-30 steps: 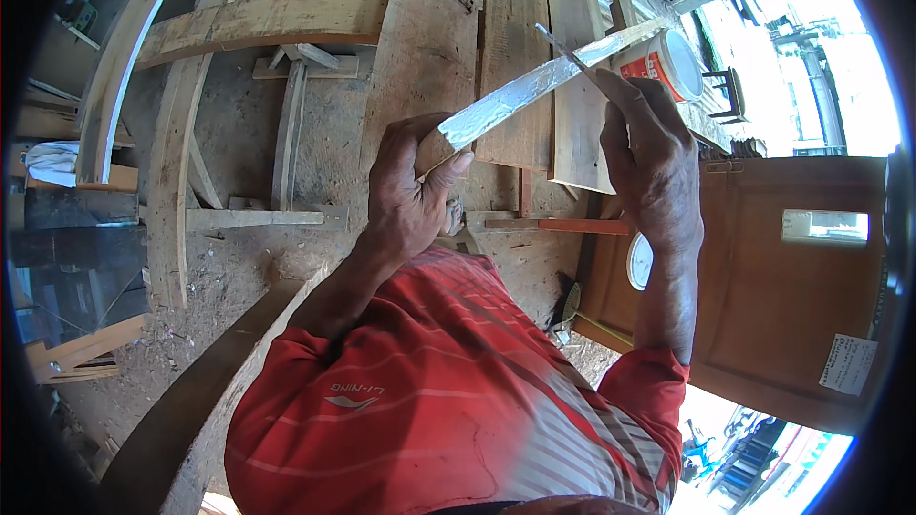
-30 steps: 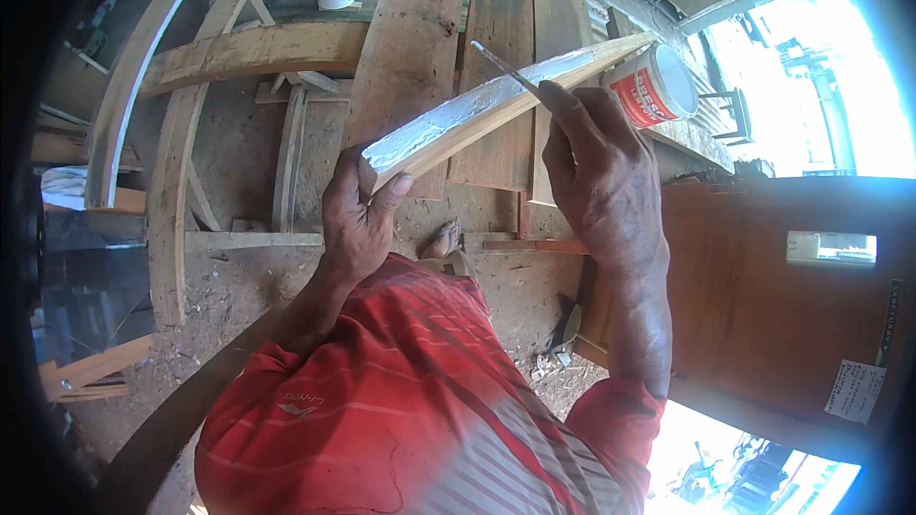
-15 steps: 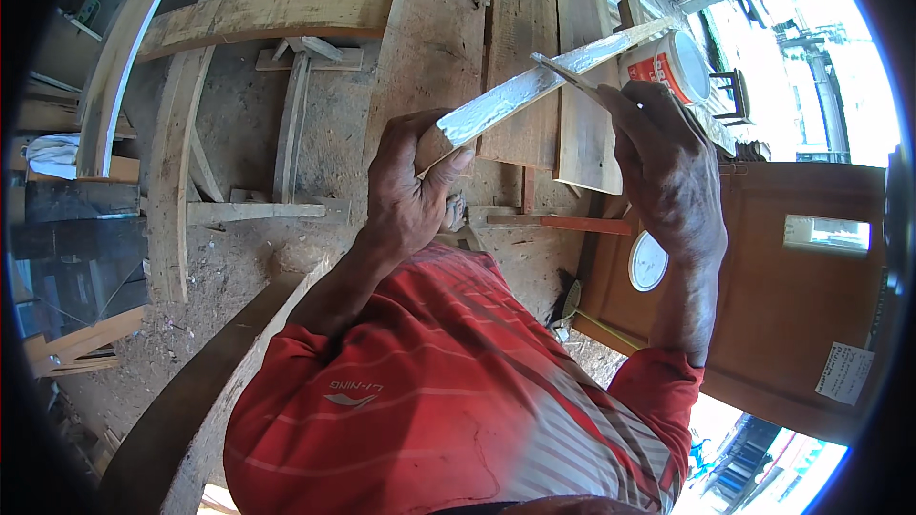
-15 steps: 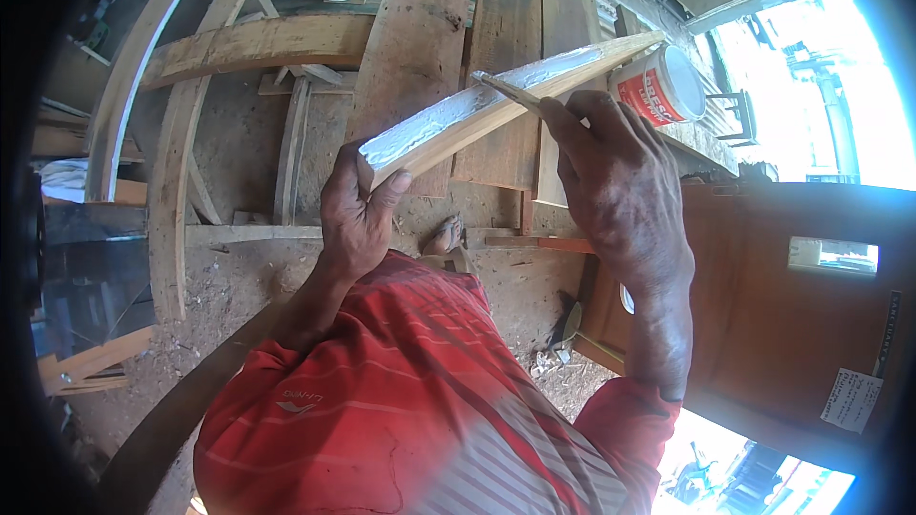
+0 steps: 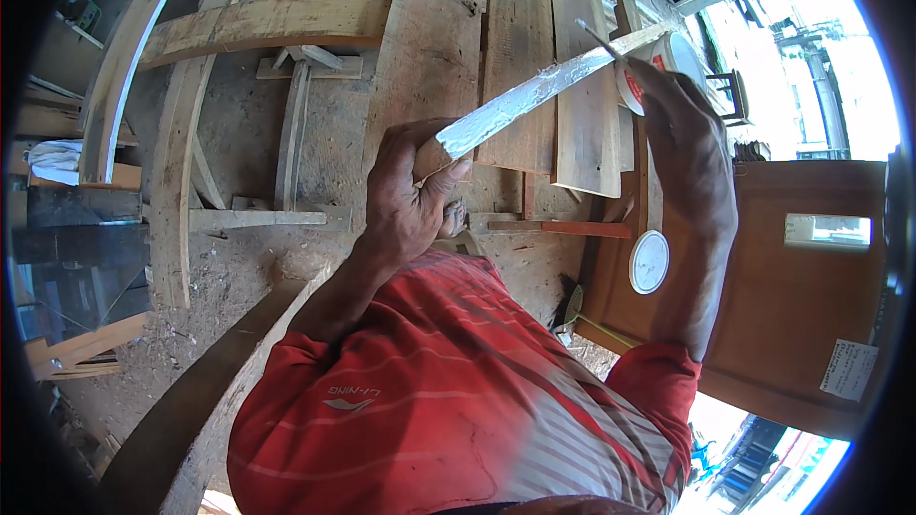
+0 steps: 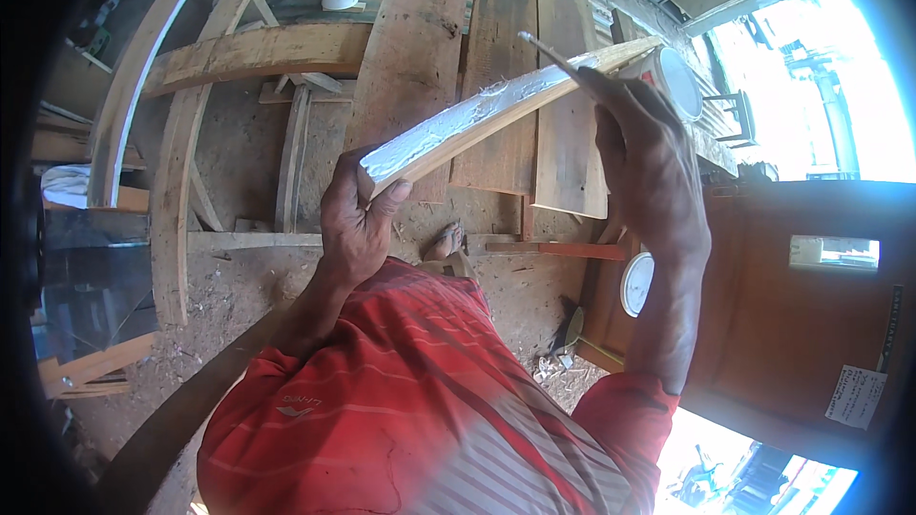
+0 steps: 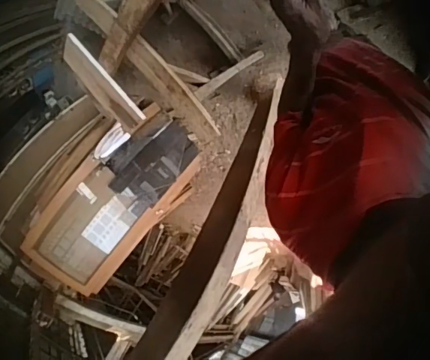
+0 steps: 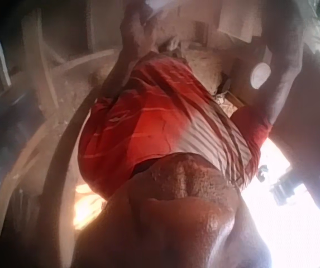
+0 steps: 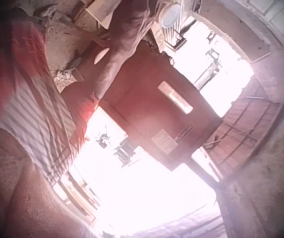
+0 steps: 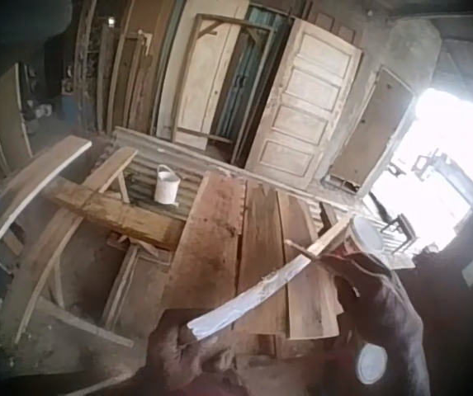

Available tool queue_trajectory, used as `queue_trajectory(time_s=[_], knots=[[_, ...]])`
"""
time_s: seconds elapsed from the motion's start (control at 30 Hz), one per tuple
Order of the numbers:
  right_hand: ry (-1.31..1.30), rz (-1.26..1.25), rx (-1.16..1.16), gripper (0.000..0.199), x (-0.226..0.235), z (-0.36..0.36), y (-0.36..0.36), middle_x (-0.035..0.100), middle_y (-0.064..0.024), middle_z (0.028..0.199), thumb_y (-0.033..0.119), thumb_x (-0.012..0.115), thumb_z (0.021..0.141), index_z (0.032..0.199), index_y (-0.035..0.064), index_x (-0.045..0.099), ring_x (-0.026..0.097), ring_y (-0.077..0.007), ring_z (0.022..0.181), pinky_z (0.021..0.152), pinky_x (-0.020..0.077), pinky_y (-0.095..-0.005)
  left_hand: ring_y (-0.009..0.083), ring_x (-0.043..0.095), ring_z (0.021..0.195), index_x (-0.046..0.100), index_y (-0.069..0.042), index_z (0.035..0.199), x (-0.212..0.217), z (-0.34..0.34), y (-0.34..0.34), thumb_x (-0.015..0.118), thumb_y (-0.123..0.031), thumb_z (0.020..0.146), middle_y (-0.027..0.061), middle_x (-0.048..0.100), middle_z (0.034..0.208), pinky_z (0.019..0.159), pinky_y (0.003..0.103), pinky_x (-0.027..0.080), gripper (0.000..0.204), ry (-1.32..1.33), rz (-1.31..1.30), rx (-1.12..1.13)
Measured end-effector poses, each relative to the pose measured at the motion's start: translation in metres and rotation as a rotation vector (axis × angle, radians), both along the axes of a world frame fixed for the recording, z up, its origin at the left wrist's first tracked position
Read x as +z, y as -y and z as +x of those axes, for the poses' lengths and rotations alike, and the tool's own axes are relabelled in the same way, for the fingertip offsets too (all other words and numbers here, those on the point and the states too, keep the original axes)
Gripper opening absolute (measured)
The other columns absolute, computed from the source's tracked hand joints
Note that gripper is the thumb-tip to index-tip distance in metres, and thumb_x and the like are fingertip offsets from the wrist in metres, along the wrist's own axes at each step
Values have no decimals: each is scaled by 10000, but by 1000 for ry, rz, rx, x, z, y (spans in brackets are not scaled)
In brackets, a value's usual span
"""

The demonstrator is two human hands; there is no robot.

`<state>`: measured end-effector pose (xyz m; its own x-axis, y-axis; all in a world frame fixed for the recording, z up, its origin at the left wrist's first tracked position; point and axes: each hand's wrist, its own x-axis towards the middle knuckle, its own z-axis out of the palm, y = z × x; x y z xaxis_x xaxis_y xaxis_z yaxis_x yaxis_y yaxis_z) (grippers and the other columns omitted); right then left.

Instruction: The person picks up wooden boards and spreads glue along their edges using a small stick dipped into a tub of glue.

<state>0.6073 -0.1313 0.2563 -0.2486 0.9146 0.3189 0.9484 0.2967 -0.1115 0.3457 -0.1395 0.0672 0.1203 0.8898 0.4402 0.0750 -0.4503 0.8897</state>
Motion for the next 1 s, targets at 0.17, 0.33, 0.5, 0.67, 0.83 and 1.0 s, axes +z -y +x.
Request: queue_trajectory(time_s=[0.17, 0.33, 0.5, 0.67, 0.83, 1.0], knots=[[-111, 13, -46, 322, -28, -7, 25, 658, -156, 965, -7, 628, 959, 1266, 69, 695, 662, -333, 854, 775, 522, -448, 151, 618, 1076, 529, 18, 1325, 5, 2, -1, 674, -169, 1031, 101, 643, 1172, 948, 302, 501, 378, 10, 11, -1], [-104, -13, -42, 387, -39, -23, 33, 663, -148, 1055, -35, 647, 918, 1287, 75, 692, 666, -329, 955, 800, 537, -460, 270, 627, 1132, 625, -35, 1280, 6, 5, -1, 737, -133, 963, 132, 637, 1213, 970, 381, 518, 350, 116, -103, 2], [-149, -35, 64, 429, -35, -39, 52, 654, -150, 1068, -56, 640, 906, 1310, 82, 681, 670, -340, 970, 816, 548, -452, 210, 619, 1115, 576, -10, 1296, -1, 2, -2, 701, -166, 1002, 116, 645, 1191, 967, 342, 503, 355, 80, -75, 2], [-73, 38, -44, 421, -44, -21, 35, 655, -150, 1072, -33, 651, 906, 1311, 78, 676, 660, -339, 945, 794, 540, -467, 149, 609, 1098, 524, 18, 1308, -1, 2, -3, 664, -198, 1040, 101, 648, 1171, 965, 301, 487, 371, 40, -32, -6], [-149, -29, 49, 461, -40, -46, 56, 652, -143, 1075, -34, 673, 895, 1339, 90, 667, 665, -334, 958, 811, 547, -456, 153, 606, 1095, 522, 24, 1308, 4, 1, -2, 667, -187, 1038, 102, 639, 1183, 969, 302, 482, 372, 13, -44, -1], [-174, -21, -95, 464, -35, -39, 47, 652, -136, 1083, -60, 658, 888, 1324, 96, 676, 669, -329, 949, 795, 549, -452, 210, 615, 1112, 571, 5, 1293, -2, 2, -5, 706, -167, 1001, 118, 637, 1199, 975, 341, 494, 365, 80, -55, 8]])
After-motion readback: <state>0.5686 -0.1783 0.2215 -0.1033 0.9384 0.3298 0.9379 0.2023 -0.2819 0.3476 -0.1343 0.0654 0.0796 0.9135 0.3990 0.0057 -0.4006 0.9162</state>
